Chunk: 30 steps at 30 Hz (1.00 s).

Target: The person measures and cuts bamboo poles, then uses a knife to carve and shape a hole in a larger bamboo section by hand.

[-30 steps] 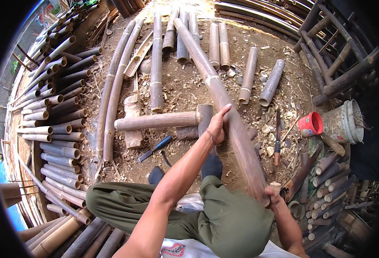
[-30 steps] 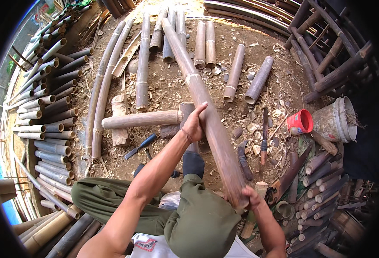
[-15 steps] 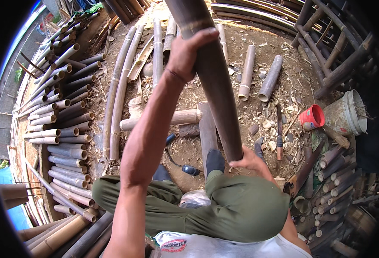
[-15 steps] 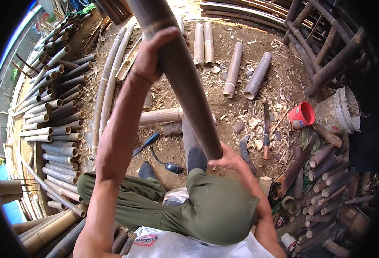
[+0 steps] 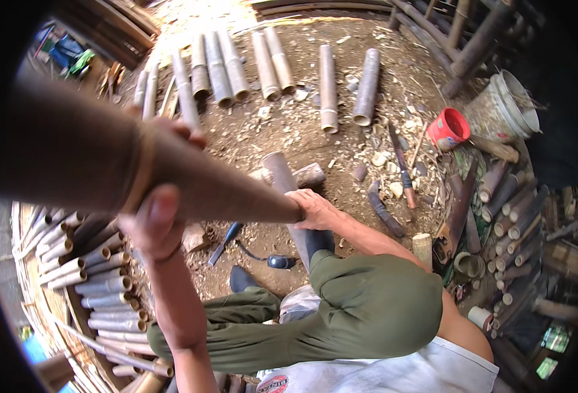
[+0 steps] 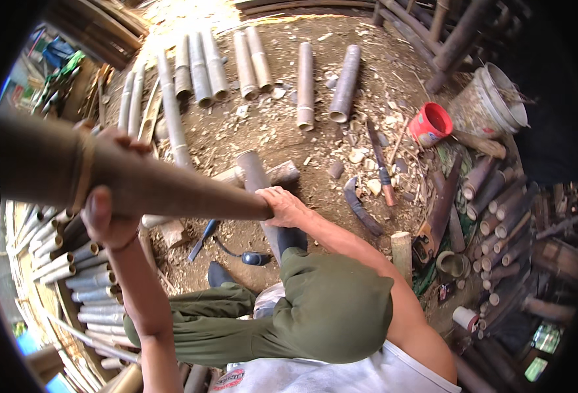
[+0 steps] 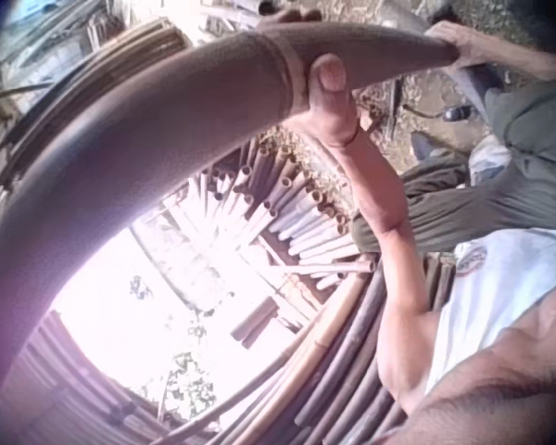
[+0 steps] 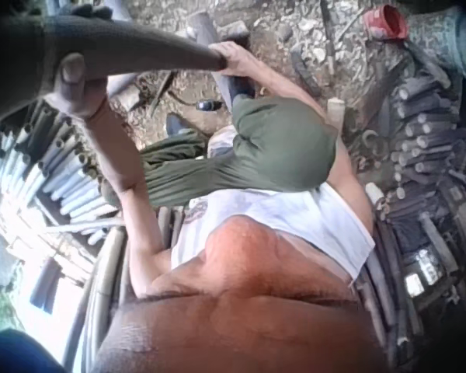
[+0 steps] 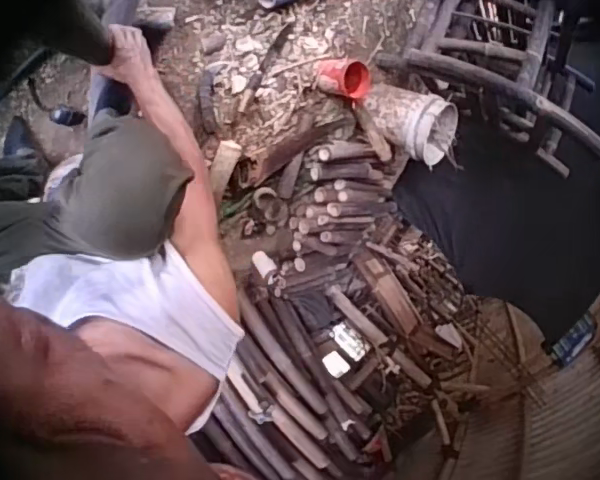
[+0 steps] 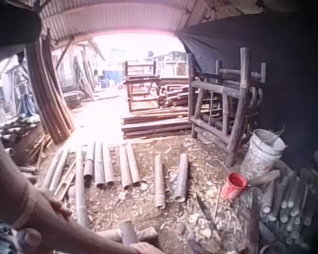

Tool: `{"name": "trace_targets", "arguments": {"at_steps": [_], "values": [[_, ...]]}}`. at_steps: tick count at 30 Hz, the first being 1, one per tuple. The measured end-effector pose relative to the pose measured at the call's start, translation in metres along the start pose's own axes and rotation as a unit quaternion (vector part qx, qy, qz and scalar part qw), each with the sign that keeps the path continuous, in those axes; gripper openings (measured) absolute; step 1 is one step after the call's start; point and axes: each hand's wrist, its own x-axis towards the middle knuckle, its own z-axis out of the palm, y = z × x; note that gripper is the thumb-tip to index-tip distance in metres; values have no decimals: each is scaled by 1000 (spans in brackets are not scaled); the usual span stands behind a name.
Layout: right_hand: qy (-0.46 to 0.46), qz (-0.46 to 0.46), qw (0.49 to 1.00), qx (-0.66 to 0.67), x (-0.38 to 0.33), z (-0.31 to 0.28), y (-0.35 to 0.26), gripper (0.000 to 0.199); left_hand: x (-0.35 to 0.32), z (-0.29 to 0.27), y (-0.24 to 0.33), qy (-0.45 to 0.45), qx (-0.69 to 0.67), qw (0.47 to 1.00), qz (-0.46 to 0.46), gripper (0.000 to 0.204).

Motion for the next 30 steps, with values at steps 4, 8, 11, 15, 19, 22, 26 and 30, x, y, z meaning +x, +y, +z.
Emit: {"name": "trace_targets", "arguments": {"at_steps": [4, 8, 11, 15, 19, 22, 26, 30], "values": [[123, 229, 958, -122, -48, -70, 62, 80, -28, -8, -10, -72, -45, 993, 76, 104], [94, 654, 722, -206, -142, -127, 182, 82, -47, 15, -1, -24, -15, 995, 92, 95], [84, 650, 728, -203, -184, -122, 221, 69, -54, 42, 9, 128, 34, 988, 78, 76], [139, 562, 777, -246, -201, -122, 226, 66, -59, 48, 4, 144, 42, 983, 102, 42], [296, 485, 818, -87, -203, -143, 196, 52, -65, 25, 12, 52, 39, 996, 64, 73], [291, 460, 838, -37, -179, -162, 129, 43, -63, 12, 19, 18, 57, 997, 45, 80], [307, 443, 839, 70, -168, -172, 90, 36, -66, 1, 39, 33, 77, 996, -9, 81], [269, 408, 867, 93, -159, -182, 66, 37, -74, 6, 45, 118, 136, 981, -65, 81]]}}
